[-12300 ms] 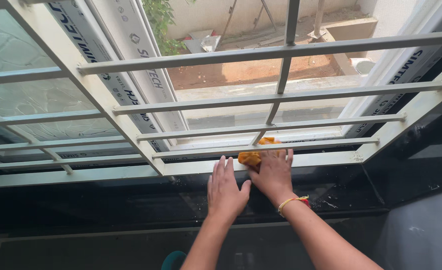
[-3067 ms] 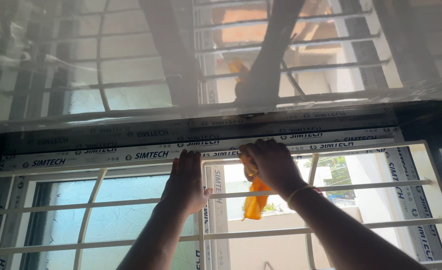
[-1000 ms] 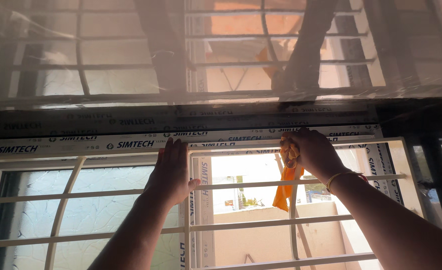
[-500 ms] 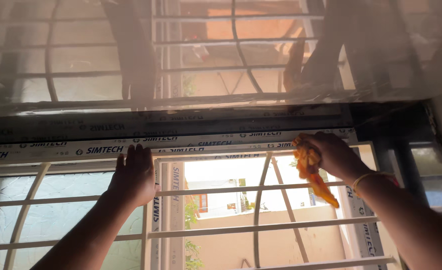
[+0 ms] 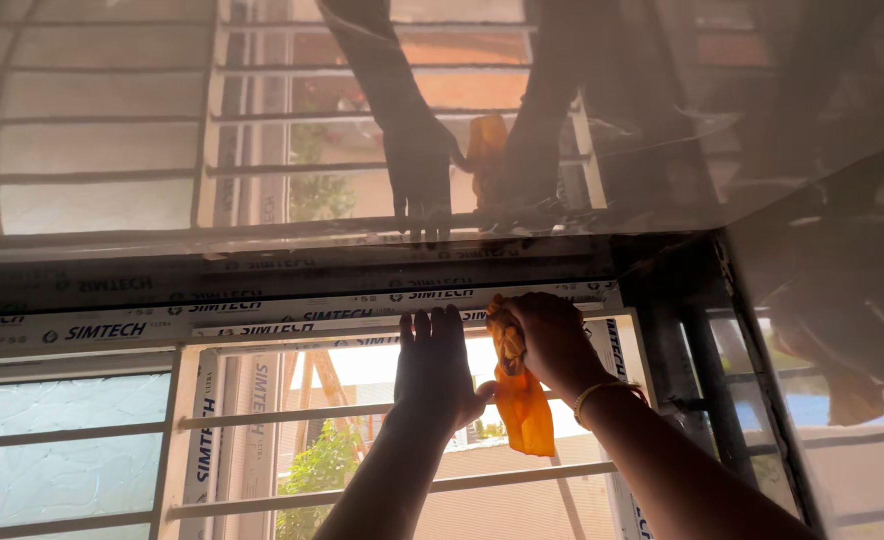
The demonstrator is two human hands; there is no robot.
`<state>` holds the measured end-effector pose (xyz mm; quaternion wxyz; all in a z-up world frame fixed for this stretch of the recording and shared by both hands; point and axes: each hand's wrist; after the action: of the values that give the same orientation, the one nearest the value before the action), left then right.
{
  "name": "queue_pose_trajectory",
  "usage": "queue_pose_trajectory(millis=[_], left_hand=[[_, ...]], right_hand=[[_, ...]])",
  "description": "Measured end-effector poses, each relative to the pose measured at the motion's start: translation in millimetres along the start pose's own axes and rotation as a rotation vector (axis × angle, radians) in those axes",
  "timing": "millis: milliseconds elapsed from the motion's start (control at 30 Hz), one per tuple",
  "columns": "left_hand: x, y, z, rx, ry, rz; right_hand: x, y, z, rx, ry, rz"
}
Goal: The person cleans a window grill and window frame by wiping the bars, ledge, and upper frame with a cloth.
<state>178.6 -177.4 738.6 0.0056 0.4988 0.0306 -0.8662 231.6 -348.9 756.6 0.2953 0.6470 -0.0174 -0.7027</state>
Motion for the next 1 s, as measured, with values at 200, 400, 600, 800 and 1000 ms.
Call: queue_pose_trajectory(millis=[200,400,600,800,1000], left_hand=[[-0.4,-0.6,-4.3,-0.069,0.024,-0.004],[-2.3,-11.1,-4.5,-0.165,0.035,-0.07],[2.8,-8.5,6.8,-0.146,-0.074,-0.033],[0.3,-5.7,9.6,-0.149,-0.1,-0.04],[0.9,-4.9,7.3,-0.131,-0.046,-0.039]], right_hand=[[-19.4,-33.6,-8.4,-0.042,0.082,0.148],[-15.7,-42.0,-10.0,-0.014,0.334,0.342],[29.3,36.8,31.4,-0.114,0.007,-0.052],[39.4,76.2,39.7,0.036,-0.026,-0.222],[11.4,15.9,11.7,0.069,-0.057,0.061]])
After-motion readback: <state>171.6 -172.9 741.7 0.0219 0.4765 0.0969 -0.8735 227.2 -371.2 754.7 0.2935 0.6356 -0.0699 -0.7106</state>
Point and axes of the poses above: each hand's wrist, its own x-axis away from the middle knuckle, its own z-axis out of the back of the hand, y = z × x, and after that the axes turned 14 degrees about z, right-handed
